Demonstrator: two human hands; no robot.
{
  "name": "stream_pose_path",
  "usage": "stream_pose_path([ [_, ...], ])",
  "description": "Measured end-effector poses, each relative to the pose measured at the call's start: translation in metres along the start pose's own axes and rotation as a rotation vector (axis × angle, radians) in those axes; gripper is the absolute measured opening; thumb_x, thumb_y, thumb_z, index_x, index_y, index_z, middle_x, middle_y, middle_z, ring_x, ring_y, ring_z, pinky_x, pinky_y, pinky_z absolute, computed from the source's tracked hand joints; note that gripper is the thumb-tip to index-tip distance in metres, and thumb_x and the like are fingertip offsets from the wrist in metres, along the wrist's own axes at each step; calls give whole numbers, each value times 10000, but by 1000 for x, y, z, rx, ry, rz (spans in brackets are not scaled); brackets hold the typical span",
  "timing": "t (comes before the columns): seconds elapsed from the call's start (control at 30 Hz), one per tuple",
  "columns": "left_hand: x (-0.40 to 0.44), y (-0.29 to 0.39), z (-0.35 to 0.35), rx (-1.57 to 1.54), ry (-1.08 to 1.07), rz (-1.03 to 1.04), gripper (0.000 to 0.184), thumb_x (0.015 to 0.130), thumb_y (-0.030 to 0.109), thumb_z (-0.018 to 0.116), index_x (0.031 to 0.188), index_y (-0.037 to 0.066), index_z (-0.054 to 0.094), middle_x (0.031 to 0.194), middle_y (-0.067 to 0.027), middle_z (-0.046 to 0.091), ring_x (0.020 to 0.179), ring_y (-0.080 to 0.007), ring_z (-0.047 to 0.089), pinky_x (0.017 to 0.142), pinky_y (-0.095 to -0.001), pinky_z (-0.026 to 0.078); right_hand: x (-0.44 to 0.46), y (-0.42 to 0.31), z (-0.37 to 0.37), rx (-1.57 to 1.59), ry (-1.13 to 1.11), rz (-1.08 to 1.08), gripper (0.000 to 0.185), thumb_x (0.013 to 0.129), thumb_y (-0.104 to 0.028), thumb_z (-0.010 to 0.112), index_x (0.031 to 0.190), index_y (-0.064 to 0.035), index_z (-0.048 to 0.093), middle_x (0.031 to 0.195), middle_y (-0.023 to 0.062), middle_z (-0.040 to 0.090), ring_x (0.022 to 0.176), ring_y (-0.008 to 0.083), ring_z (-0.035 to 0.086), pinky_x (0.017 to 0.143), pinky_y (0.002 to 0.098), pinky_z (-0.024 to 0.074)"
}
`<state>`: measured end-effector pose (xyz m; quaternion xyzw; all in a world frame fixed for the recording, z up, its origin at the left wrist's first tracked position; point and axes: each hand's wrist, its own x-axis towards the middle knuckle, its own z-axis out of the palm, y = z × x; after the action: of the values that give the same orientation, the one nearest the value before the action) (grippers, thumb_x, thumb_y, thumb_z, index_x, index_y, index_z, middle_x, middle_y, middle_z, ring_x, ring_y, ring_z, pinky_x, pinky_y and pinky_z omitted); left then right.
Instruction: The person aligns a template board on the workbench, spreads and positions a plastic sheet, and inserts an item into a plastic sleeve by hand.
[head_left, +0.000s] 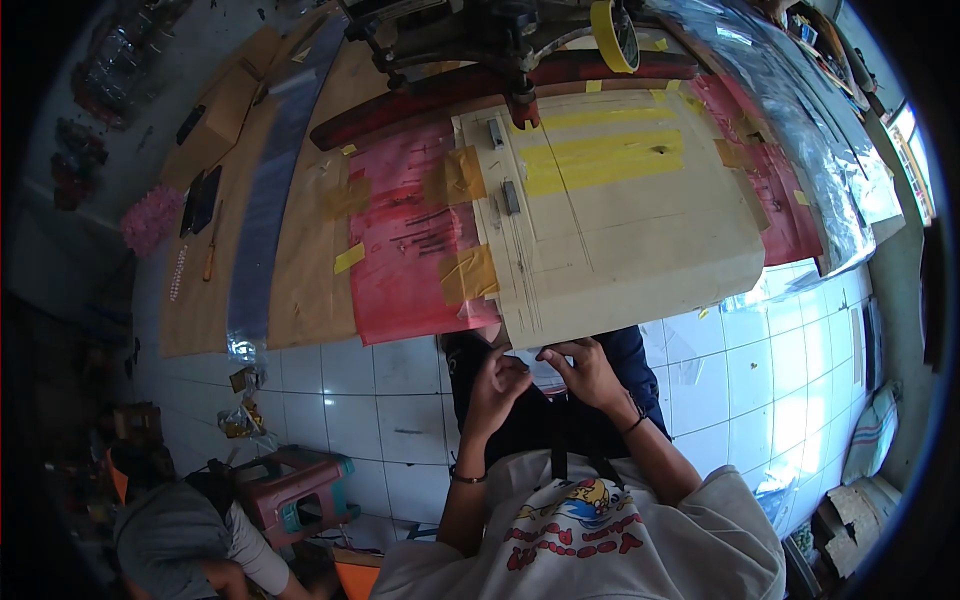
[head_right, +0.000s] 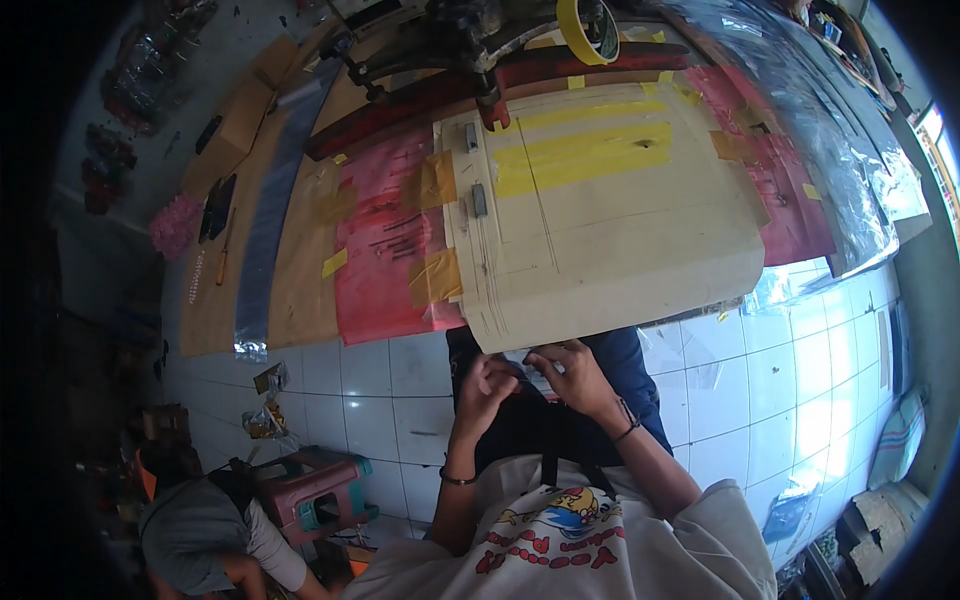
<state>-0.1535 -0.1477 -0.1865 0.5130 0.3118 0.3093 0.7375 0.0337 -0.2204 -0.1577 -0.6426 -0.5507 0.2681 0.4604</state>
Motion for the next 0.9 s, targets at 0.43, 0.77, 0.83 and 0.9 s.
stream_pose_path([
  [0.43, -4, -6, -1, 3, -62, -32, 129, 964, 80, 666, 1033, -29, 674, 924, -59, 698, 845, -121, 667, 803, -260, 536, 2, -2, -6, 54, 20, 89, 250, 986, -193, 604, 1029, 29, 710, 991, 219, 707, 983, 397, 652, 882, 427, 508],
  [0.77, -2, 11, 3, 23, 10, 124, 108, 962, 46, 653, 1051, -14, 656, 980, -66, 662, 868, -142, 657, 818, -284, 541, -6, 10, -17, 146, -69, 194, 387, 974, -323, 614, 825, 34, 621, 785, 178, 638, 788, 314, 631, 752, 391, 495],
  [0.83, -1, 11, 4, 39, 14, 135, 100, 955, 42, 659, 1041, -10, 656, 982, -68, 654, 859, -152, 654, 805, -293, 542, -9, 19, -12, 172, 57, 94, 391, 951, -344, 647, 820, 23, 611, 774, 172, 630, 776, 322, 627, 750, 384, 496],
  [0.9, -1, 11, 5, 44, 10, 141, 94, 950, 34, 664, 1032, -12, 657, 982, -66, 655, 861, -154, 654, 802, -296, 543, -14, 16, -10, 252, 148, 44, 363, 922, -338, 691, 852, 14, 632, 830, 183, 655, 829, 331, 652, 772, 383, 505],
])
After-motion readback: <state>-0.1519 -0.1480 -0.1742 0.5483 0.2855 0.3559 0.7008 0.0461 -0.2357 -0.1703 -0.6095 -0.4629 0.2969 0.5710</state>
